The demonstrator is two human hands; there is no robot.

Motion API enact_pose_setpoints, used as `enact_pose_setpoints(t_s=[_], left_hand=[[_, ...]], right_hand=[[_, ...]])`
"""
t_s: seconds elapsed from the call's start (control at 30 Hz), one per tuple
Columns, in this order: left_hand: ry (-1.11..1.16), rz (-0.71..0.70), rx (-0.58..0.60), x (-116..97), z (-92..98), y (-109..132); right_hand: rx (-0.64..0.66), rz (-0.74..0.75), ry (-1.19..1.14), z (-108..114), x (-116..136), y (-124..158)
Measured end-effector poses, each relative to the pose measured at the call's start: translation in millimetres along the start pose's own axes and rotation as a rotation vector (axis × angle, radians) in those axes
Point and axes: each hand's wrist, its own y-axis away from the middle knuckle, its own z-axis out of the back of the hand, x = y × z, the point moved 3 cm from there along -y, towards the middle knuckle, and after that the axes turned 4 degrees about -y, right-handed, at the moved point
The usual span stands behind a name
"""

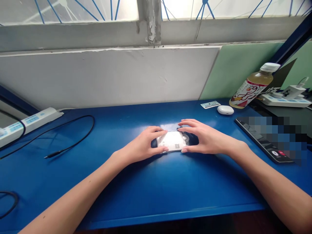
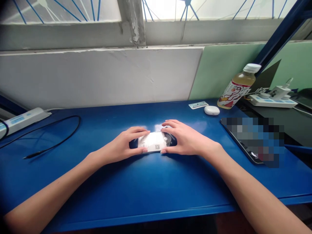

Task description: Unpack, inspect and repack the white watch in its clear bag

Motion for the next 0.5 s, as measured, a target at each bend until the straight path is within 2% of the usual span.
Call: enact_pose_setpoints(t_s=[0.27, 0.5], left_hand=[[-0.032, -0.072, 0.033, 1.0, -6.2, 1.1], [-0.067, -0.029, 0.039, 1.0, -2.7, 2.6]], right_hand=[[-0.002, -0.034, 0.000, -1.6, 1.2, -0.6], [-0.039, -0.015, 0.082, -2.0, 6.0, -3.1]])
